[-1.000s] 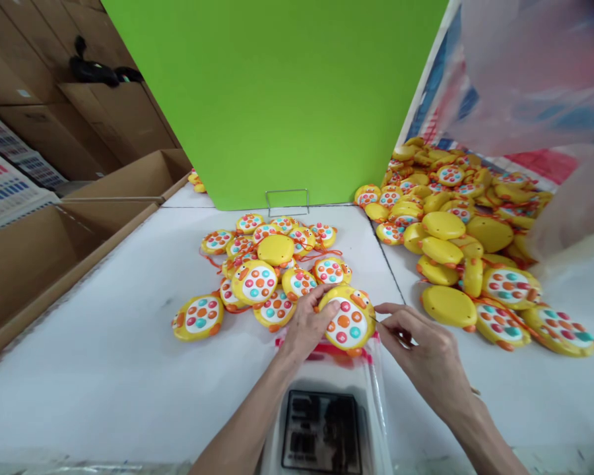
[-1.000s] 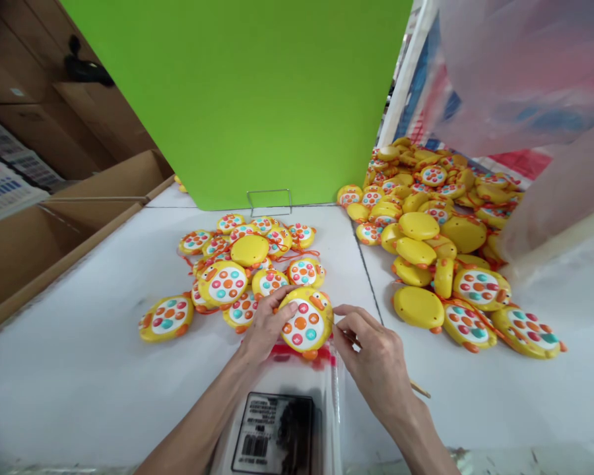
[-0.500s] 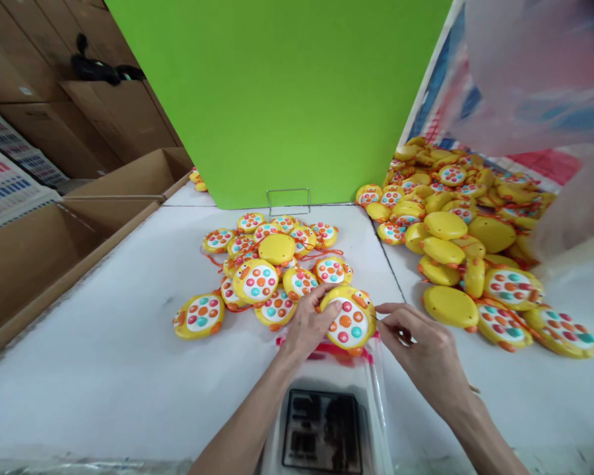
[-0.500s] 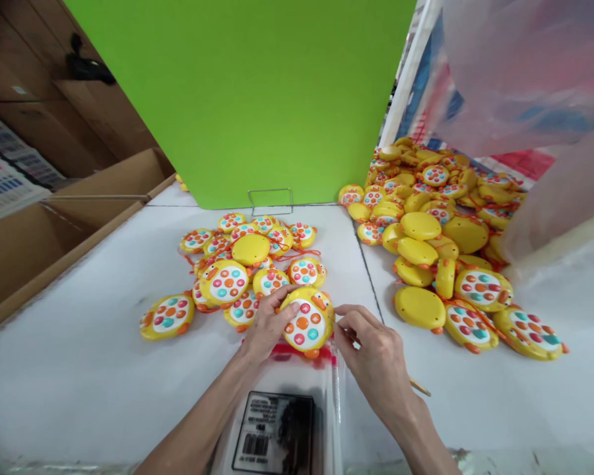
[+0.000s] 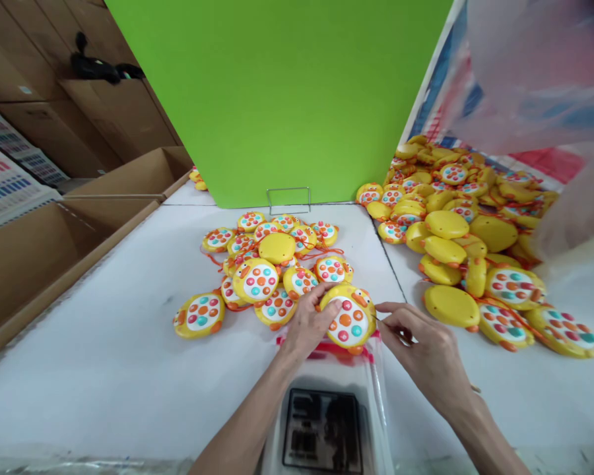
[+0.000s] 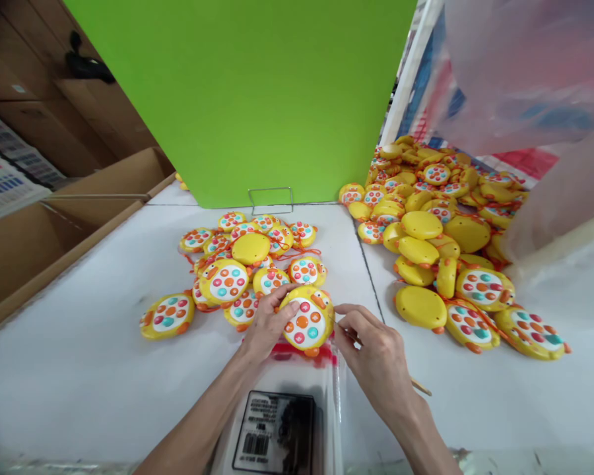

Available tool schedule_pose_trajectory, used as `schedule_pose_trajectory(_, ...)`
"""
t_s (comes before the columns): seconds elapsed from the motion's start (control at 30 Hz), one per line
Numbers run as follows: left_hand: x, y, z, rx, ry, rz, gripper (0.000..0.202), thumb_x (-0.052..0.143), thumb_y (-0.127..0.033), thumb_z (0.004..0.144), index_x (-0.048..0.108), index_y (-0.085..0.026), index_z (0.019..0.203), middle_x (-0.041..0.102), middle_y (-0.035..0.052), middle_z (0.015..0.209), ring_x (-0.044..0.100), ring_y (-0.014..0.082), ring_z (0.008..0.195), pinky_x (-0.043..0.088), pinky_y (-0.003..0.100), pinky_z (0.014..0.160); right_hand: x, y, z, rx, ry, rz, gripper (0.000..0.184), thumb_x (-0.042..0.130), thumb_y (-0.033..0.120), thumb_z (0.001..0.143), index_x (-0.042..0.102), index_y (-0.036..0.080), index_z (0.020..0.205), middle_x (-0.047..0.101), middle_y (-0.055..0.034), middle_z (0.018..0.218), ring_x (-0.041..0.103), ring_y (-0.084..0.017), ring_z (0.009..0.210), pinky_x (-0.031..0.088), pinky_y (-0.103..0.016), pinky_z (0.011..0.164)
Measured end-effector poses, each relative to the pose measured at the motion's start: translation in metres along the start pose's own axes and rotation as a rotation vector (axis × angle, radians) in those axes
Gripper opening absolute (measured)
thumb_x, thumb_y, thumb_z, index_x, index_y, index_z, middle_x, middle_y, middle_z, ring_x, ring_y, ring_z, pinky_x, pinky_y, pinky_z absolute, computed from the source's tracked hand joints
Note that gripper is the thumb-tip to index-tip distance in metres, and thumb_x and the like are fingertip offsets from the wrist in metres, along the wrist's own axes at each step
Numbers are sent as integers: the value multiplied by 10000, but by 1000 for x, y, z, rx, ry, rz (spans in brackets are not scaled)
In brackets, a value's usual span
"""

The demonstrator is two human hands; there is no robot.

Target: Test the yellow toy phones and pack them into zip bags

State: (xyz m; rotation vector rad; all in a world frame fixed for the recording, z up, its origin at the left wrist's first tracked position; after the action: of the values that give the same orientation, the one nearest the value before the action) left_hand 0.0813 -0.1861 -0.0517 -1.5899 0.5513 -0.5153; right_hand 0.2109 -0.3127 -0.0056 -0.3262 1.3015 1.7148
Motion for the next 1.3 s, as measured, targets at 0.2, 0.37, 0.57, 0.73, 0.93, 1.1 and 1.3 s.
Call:
schedule_pose_trajectory(0.2, 0, -2, -1, 30, 9, 14, 362, 575, -309, 765, 594, -182, 1103, 666, 36, 994, 620, 216, 892, 493, 253, 706, 3, -4, 0, -6, -8, -18, 167, 518, 134, 809, 471, 208, 667, 650, -4, 908, 512, -81, 530, 421, -216, 526)
schedule_pose_trajectory(0.37, 0, -5, -1, 53, 16, 75, 341, 560, -302, 775, 595, -182, 1093, 663, 35, 1009, 617, 205, 867, 493, 257, 705, 2, -5, 0, 2, -5, 22, 171, 526, 113, 798, 478, 206, 663, 643, 5, 927, 496, -73, 534, 411, -215, 535)
schedule_pose_trajectory(0.57, 0, -4, -1, 71, 10, 72, 345, 556, -295, 785, 585, -188, 1112, 660, 36, 1017, 615, 202, 882, 491, 258, 723, 4, -8, 0, 18, 2, 34, 169, 537, 95, 786, 493, 208, 669, 642, 11, 927, 492, -74, 538, 402, -217, 532)
schedule_pose_trajectory(0.73, -1, -3, -1, 64, 10, 72, 357, 566, -291, 773, 590, -190, 1115, 659, 36, 1039, 617, 202, 879, 492, 263, 730, 4, -10, 0, 24, 9, 34, 174, 545, 81, 776, 490, 208, 670, 638, 14, 924, 487, -73, 541, 398, -216, 532)
schedule_pose_trajectory(0.93, -1, -4, 0, 52, 10, 83, 371, 566, -292, 770, 585, -179, 1122, 658, 43, 1044, 620, 203, 868, 494, 263, 715, 4, -8, 1, 22, -5, 44, 188, 547, 70, 775, 474, 206, 668, 640, 28, 905, 477, -62, 538, 397, -203, 535)
schedule_pose_trajectory(1.1, -1, -5, -1, 67, 15, 98, 355, 548, -306, 784, 585, -175, 1111, 662, 43, 1023, 619, 204, 866, 494, 261, 708, 3, -7, 1, 31, -6, 82, 176, 553, 80, 779, 499, 204, 666, 639, 22, 903, 479, -64, 545, 398, -207, 534)
schedule_pose_trajectory(1.3, -2, -5, -1, 88, 2, 110, 327, 549, -302, 789, 590, -182, 1091, 661, 32, 1020, 612, 203, 891, 491, 257, 728, 3, -8, 0, 24, 20, 93, 163, 552, 100, 790, 508, 201, 671, 639, 12, 930, 497, -66, 558, 403, -216, 536)
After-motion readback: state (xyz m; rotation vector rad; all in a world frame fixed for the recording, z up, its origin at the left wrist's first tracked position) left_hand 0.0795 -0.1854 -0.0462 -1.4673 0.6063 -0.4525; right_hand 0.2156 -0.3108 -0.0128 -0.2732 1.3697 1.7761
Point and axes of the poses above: each hand's wrist, its own z-axis towards the middle knuckle, its own x-axis out of the palm, y = z × x, the point moved 3 cm from there along z, towards the middle knuckle
